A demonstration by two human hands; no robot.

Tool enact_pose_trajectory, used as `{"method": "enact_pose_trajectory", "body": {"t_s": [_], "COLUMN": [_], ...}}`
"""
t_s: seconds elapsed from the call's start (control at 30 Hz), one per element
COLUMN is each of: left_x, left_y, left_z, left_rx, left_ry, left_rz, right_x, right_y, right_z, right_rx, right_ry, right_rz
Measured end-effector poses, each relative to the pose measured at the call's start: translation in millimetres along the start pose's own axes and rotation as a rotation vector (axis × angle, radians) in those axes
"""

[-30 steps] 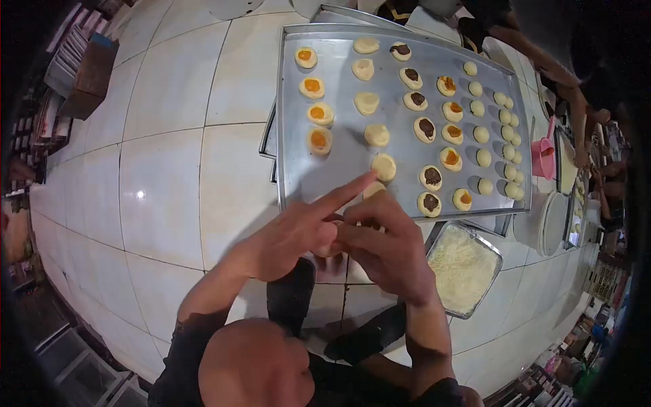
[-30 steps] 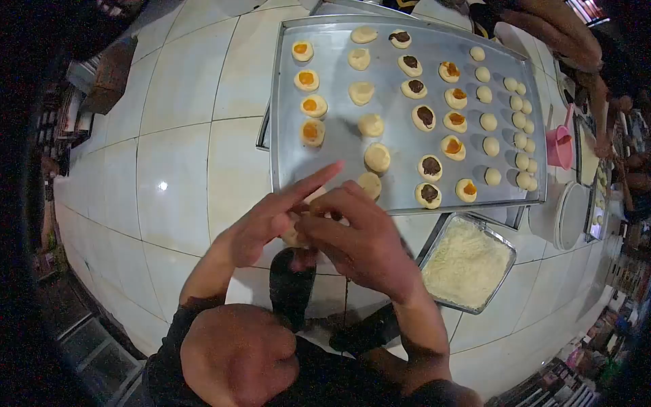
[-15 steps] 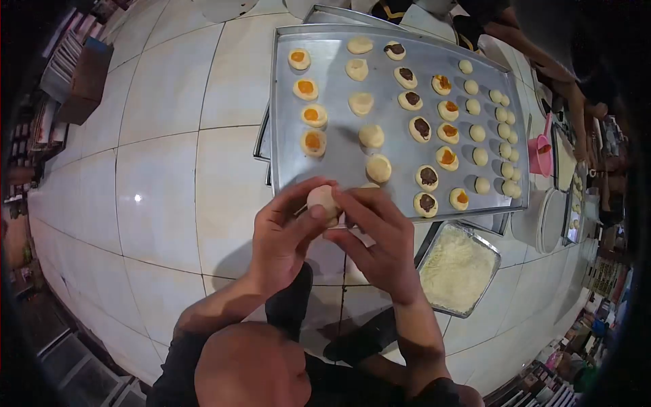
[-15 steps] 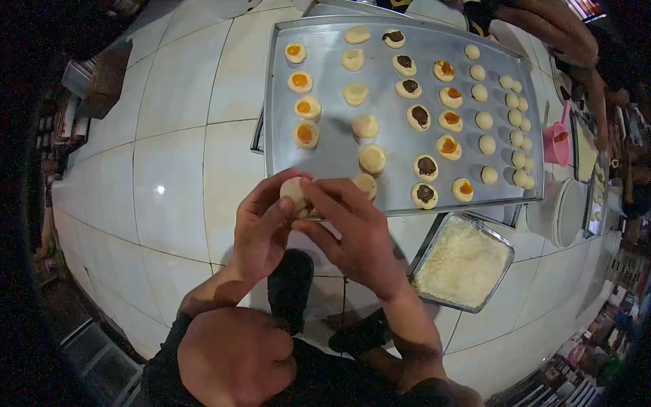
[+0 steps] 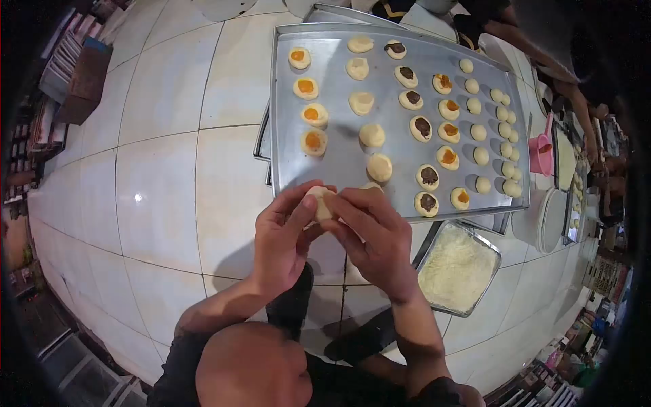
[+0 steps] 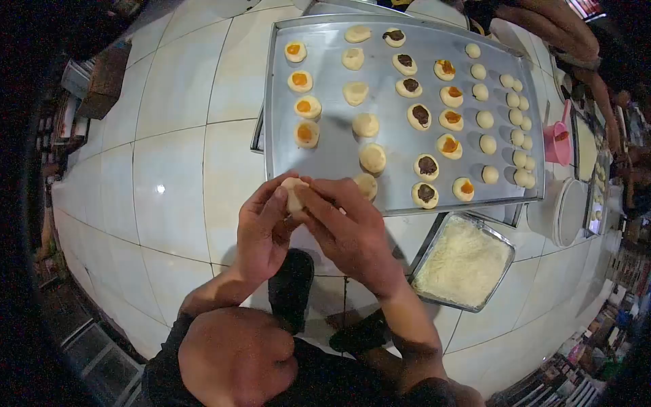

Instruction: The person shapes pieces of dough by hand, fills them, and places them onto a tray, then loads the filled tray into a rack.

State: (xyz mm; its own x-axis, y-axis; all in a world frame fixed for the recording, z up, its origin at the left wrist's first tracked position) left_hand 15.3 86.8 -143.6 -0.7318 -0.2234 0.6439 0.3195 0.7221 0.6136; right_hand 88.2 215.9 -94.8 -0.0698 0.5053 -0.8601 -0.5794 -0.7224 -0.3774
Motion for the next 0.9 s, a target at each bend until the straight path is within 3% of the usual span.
{"method": "enact_pose_trajectory", "body": {"t_s": [0.13,0.27,0.47,0.6,0.77,0.9], "left_x": [-10,-2,-2,-18,-21,-17], "left_y": [-2,16,-3,-9,-11,-19], "left_z": [-2,-2,3,6,6,5], "left_rx": [-0.045,0.003,0.077,-0.114,0.051,-0.003], "left_ry": [-0.053,0.153,0.010,-0.167,-0.224,-0.257], "left_rz": [-0.076,0.069,-0.041,-0.194,-0.275,-0.430], "right_x": [7,23,6,25,53,62], "right_y": [0,0,-2,5,16,21], "right_z": [0,-7,4,8,-10,-4], "right_rx": [0.001,0.027,-0.113,-0.100,-0.045,-0.099], "right_ry": [-0.005,0.468,0.238,0.187,0.450,0.406], "right_rz": [0.013,0.414,0.141,0.193,0.043,0.040]}}
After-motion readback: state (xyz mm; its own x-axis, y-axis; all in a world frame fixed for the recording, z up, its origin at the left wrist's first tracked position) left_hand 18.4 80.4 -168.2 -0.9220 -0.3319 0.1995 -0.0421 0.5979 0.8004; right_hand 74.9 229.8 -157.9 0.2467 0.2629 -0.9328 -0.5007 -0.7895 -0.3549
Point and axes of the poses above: each hand's wrist, its own z-axis towards the middle knuckle, its own y-axis out of the palm, x = y × z, the point moved 5 cm from there along z, towards the middle knuckle, and after that the axes turned 3 degrees about x, right-handed, at the moved point
